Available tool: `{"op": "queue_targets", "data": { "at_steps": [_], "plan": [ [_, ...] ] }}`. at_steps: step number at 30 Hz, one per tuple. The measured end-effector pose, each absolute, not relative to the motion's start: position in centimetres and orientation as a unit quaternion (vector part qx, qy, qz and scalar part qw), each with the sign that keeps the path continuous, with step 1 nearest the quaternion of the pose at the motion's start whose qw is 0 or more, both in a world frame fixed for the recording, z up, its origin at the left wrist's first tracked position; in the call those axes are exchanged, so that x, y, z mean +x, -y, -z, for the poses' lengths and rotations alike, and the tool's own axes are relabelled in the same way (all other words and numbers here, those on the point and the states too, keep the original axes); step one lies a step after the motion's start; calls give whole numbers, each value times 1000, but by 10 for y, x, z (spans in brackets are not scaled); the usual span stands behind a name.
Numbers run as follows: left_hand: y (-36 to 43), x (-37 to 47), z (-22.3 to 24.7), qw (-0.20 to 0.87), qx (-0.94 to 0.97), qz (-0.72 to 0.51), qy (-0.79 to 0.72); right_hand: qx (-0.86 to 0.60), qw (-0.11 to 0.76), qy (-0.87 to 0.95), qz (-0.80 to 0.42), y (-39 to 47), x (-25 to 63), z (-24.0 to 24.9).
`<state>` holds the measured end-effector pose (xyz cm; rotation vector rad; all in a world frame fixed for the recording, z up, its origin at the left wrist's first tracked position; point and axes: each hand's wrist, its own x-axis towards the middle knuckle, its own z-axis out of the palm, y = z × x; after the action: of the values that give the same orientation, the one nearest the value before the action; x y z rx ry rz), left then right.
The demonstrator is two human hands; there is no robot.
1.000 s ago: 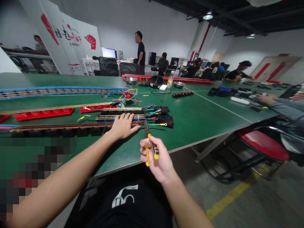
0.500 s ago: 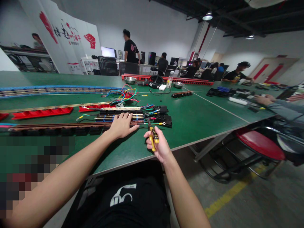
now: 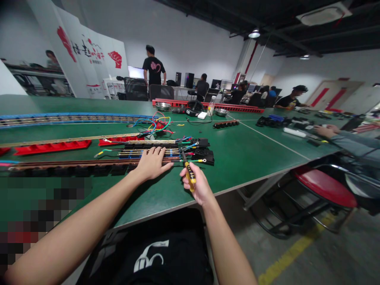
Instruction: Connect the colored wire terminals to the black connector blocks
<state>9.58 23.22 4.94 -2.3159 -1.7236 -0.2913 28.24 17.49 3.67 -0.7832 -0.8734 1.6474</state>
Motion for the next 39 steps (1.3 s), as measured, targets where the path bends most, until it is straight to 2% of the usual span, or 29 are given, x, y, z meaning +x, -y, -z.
{"op": "queue_targets", "data": {
  "at_steps": [7, 21, 27, 32, 39],
  "plan": [
    [-233, 96, -49, 123, -792, 100, 589, -349, 552, 369, -662, -182, 279, -37],
    [-235, 96, -48, 135, -792, 95, 587, -408, 528, 418, -617, -187, 277, -38],
    [-237, 94, -45, 149, -789, 119, 584, -454, 523, 495, -524, -199, 283, -30],
    [-244, 95, -41, 174, -782, 148, 580, -450, 503, 460, -576, -199, 290, -37],
    [-249, 95, -40, 169, -779, 155, 584, -426, 529, 436, -590, -195, 289, -40]
  ]
}}
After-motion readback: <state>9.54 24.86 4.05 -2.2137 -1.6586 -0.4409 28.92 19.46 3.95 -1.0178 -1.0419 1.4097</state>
